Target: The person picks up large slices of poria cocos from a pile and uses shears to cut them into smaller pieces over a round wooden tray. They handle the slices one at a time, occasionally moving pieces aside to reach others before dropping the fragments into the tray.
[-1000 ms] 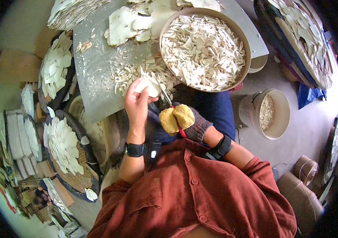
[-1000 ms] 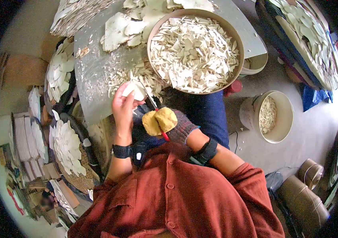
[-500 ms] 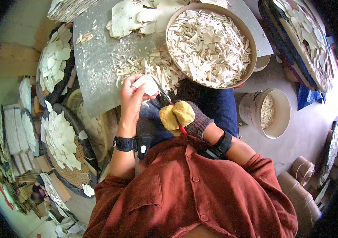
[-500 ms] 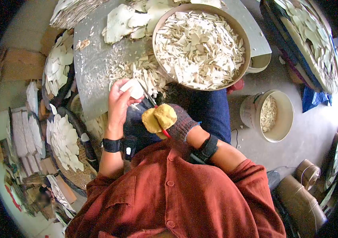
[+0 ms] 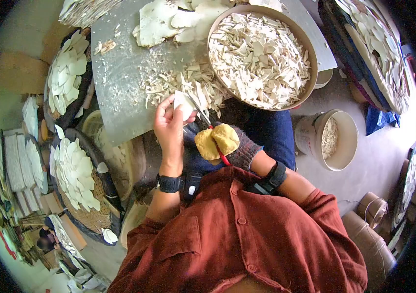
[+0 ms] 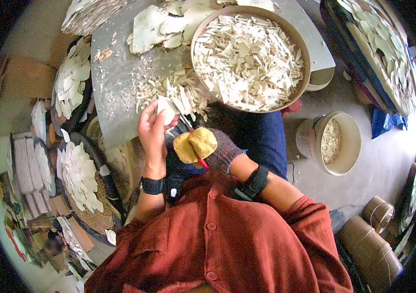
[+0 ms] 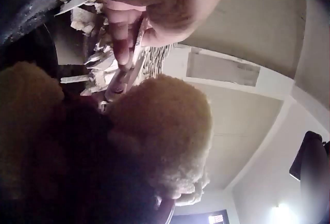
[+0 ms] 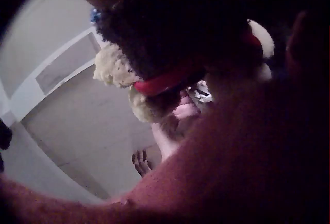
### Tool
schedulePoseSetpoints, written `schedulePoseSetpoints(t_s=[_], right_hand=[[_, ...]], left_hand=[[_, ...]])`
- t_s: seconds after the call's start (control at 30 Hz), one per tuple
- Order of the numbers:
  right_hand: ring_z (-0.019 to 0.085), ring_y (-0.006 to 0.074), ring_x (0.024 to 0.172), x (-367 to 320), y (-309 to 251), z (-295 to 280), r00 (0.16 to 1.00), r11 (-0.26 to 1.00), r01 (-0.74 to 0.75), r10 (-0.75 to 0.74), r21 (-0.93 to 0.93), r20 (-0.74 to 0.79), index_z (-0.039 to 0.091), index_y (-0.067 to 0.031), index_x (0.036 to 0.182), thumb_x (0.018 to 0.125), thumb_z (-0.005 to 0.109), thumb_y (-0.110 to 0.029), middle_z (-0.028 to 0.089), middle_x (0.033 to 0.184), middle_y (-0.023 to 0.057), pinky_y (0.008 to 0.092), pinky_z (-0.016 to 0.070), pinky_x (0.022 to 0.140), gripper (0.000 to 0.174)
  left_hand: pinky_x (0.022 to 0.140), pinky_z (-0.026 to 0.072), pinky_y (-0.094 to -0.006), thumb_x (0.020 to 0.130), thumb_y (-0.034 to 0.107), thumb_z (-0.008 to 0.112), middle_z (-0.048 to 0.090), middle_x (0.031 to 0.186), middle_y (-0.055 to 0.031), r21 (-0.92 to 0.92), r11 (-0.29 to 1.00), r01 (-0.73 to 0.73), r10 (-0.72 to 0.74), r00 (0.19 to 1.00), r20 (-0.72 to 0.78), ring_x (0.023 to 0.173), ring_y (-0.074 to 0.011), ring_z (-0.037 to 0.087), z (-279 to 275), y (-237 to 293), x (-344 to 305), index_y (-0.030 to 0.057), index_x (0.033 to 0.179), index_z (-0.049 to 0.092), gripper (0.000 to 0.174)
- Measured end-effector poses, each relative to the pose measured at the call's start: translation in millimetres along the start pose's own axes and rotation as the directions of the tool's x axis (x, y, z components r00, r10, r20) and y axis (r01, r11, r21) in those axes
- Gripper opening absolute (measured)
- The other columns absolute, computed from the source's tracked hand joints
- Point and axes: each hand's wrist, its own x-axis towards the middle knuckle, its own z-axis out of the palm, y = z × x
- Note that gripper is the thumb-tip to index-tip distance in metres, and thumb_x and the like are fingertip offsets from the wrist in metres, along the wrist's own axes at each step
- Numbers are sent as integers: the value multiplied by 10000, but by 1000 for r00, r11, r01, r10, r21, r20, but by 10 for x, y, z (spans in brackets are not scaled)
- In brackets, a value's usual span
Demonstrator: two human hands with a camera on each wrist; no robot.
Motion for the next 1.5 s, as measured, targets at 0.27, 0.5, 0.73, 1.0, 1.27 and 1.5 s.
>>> schedulePoseSetpoints(t_s=[0.27,0.5,0.73,1.0,1.27,1.5], right_hand=[[607,238,782,0,109,-55,987,931,146,-160,-335,-15,582,-86,981,701,716,-227,627,866,101,296,491,723,341],[610,237,754,-174,-191,34,992,805,117,-124,-582,27,596,-79,942,759,656,-239,627,802,105,309,485,665,251],[600,149,863,-117,-244,86,999,982,10,-2,187,-40,590,-48,965,817,630,-227,635,907,57,293,488,765,235],[609,204,889,-163,-145,-12,997,936,65,-44,-345,70,576,13,989,862,549,-135,622,970,103,317,497,806,197],[581,243,988,-10,-172,8,983,899,-71,-12,433,186,538,44,1051,891,492,-117,586,1075,156,356,461,902,231],[603,247,805,-121,-262,112,992,732,102,-27,-674,121,601,-86,892,686,664,-225,622,839,112,321,494,738,256]], left_hand=[[583,534,-250,857,70,523,637,913,-153,52,996,76,-80,993,86,700,-209,650,-34,17,19,-47,1183,475,349],[577,534,-262,857,78,519,633,917,-157,85,980,180,-192,969,156,714,-219,651,-54,29,54,-35,1156,481,322],[578,523,-245,874,71,496,625,912,-130,219,960,173,-241,908,342,690,-182,639,-67,163,87,16,1124,458,258],[578,519,-246,843,20,541,627,913,-125,27,998,-64,65,997,-36,701,-182,634,40,-10,131,-14,1117,457,288],[596,522,-252,867,78,522,636,883,-108,59,998,8,-15,991,129,686,-173,637,-10,57,104,-4,1075,525,223],[584,529,-289,859,82,524,621,847,-149,65,993,102,-110,986,127,648,-214,639,-276,157,72,-29,1029,488,205]])
